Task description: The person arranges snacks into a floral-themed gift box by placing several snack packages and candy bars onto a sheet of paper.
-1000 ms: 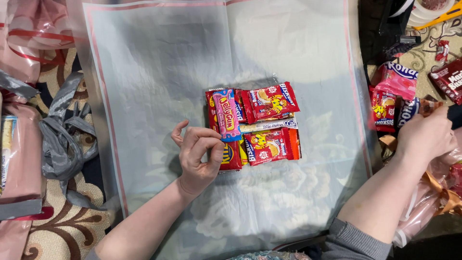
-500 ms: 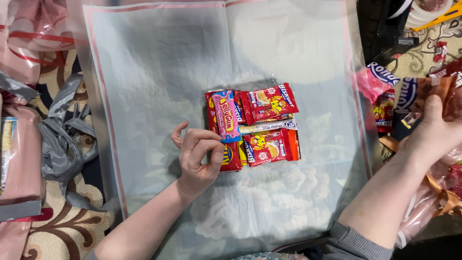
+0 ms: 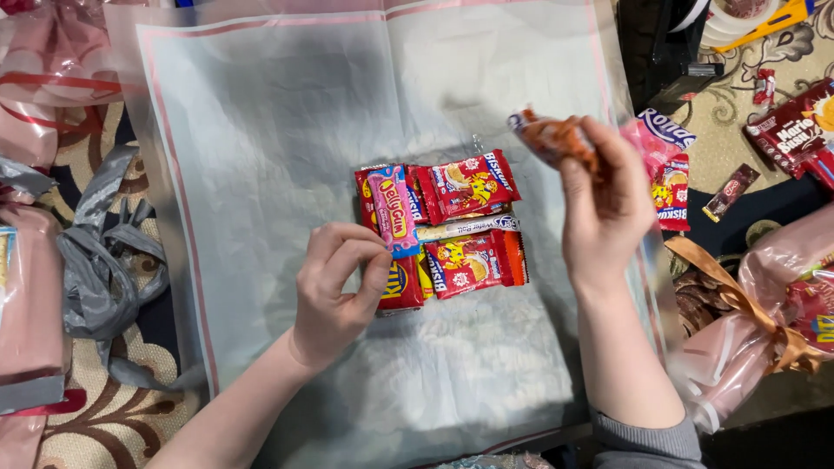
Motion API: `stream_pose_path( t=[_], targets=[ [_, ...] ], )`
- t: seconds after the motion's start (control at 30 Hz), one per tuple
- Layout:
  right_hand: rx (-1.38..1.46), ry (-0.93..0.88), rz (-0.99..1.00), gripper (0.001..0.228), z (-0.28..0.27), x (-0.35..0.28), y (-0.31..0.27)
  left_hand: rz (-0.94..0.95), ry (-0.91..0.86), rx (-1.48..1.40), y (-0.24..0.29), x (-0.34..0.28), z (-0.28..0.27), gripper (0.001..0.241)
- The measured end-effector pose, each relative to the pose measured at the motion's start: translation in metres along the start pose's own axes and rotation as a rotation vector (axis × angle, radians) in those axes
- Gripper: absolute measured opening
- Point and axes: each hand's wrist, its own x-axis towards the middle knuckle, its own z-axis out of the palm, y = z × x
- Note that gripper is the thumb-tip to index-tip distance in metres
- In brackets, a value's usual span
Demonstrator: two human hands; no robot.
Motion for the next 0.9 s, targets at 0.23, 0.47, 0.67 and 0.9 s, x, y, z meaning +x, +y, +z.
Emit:
stream_pose_path(
  t=[0.23, 0.47, 0.67, 0.9],
  targets=[
    [-0.045, -0.032, -0.260, 0.026, 0.019, -0.018, 0.009, -0.532, -0.011, -0.786, -0.049, -0.007, -0.003, 0.031],
    [0.040, 0.033, -0.254, 0.026, 0.021, -0.021, 0.035, -0.756, 0.181, -0.910, -0.090, -0.015, -0.046, 0.035],
    [0.024, 0.037, -0.295, 0.027, 0.021, -0.018, 0.022, -0.818, 0.059, -0.608, -0.051, -0.003, -0.044, 0.022],
    [-0.018, -0.122, -0.613, 0.015, 0.047, -0.030, 0.003, -0.551, -0.105, -0.916, 0.017, 0.009, 0.032, 0.069]
  ],
)
